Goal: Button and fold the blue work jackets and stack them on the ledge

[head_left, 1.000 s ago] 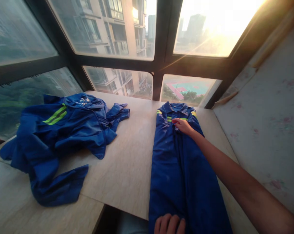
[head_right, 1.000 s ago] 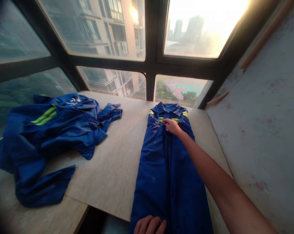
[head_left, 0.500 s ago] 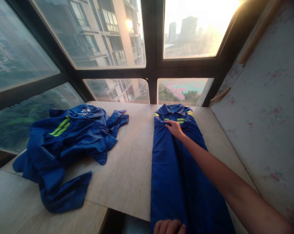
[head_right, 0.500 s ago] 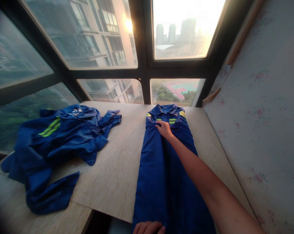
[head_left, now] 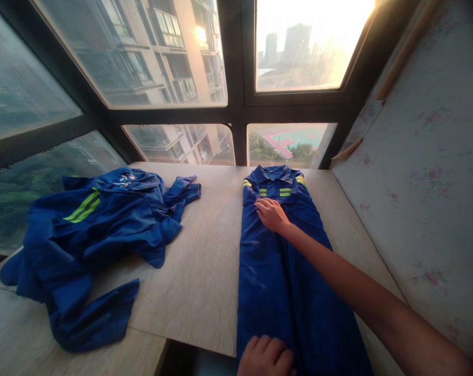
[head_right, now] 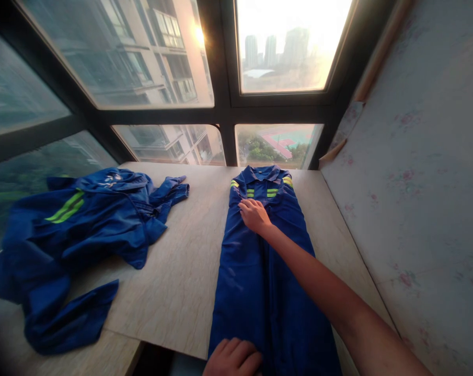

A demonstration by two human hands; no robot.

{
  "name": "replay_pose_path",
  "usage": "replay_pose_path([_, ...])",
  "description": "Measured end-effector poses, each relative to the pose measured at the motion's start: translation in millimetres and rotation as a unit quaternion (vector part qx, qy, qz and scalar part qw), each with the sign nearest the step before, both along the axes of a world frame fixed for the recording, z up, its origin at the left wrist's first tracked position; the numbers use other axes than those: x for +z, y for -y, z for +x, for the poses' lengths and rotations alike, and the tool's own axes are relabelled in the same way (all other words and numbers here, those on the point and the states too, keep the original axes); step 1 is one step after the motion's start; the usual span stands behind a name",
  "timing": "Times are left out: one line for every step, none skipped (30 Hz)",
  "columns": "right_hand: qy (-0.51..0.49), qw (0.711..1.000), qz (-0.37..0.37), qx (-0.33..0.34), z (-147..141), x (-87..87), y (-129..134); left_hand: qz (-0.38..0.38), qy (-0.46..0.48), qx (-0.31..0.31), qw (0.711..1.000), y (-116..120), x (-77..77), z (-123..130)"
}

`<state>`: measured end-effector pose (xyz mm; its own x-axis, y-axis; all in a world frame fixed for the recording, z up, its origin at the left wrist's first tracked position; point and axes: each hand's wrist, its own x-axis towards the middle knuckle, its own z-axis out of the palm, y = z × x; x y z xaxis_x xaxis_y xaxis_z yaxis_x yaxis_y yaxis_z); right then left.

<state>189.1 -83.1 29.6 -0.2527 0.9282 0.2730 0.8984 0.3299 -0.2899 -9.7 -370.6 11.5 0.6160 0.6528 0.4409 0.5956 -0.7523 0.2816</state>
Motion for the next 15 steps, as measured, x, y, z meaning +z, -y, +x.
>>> replay_pose_path([0.004, 1.000, -0.005, 0.008, -1, -4.8, 2, -0.024, -0.004, -0.005, 1.000, -9, 10.9, 1])
replay_pose_path([0.007, 1.000, -0.011, 0.012, -2, -10.2, 4, -0.049, -0.013, -0.002, 0.999, -19, 20.7, 3])
replay_pose_path([0.010, 1.000, -0.017, 0.011, -3, -16.0, 5, -0.071, -0.030, 0.003, 0.997, -28, 28.6, 5])
replay_pose_path([0.012, 1.000, -0.022, 0.008, -3, -21.8, 6, -0.089, -0.052, 0.005, 0.995, -36, 34.0, 7])
replay_pose_path([0.013, 1.000, -0.027, 0.003, -3, -27.3, 7, -0.102, -0.076, 0.000, 0.992, -43, 36.6, 9])
replay_pose_path([0.014, 0.999, -0.030, -0.001, -3, -32.1, 7, -0.111, -0.099, -0.011, 0.989, -47, 36.5, 11])
replay_pose_path([0.014, 0.999, -0.032, -0.005, -3, -36.3, 7, -0.120, -0.117, -0.026, 0.986, -51, 34.2, 12])
replay_pose_path([0.013, 0.999, -0.033, -0.008, -3, -39.7, 7, -0.130, -0.130, -0.039, 0.982, -52, 30.3, 12])
replay_pose_path([0.011, 0.999, -0.034, -0.009, -3, -42.3, 7, -0.140, -0.138, -0.051, 0.979, -53, 25.6, 13])
replay_pose_path([0.009, 0.999, -0.033, -0.009, -2, -44.2, 6, -0.152, -0.145, -0.059, 0.976, -53, 21.0, 12])
replay_pose_path([0.006, 0.999, -0.033, -0.008, -2, -45.6, 6, -0.162, -0.150, -0.064, 0.973, -52, 17.0, 12])
replay_pose_path([0.003, 0.999, -0.032, -0.007, -1, -46.6, 6, -0.170, -0.153, -0.067, 0.971, -51, 14.1, 12])
replay_pose_path([-0.002, 0.999, -0.031, -0.006, -1, -47.3, 6, -0.175, -0.155, -0.067, 0.970, -50, 12.2, 11])
replay_pose_path([-0.006, 0.999, -0.031, -0.005, 0, -47.9, 6, -0.179, -0.156, -0.068, 0.969, -50, 11.3, 11])
replay_pose_path([-0.011, 0.999, -0.030, -0.004, 0, -48.4, 5, -0.180, -0.156, -0.068, 0.969, -50, 11.0, 11])
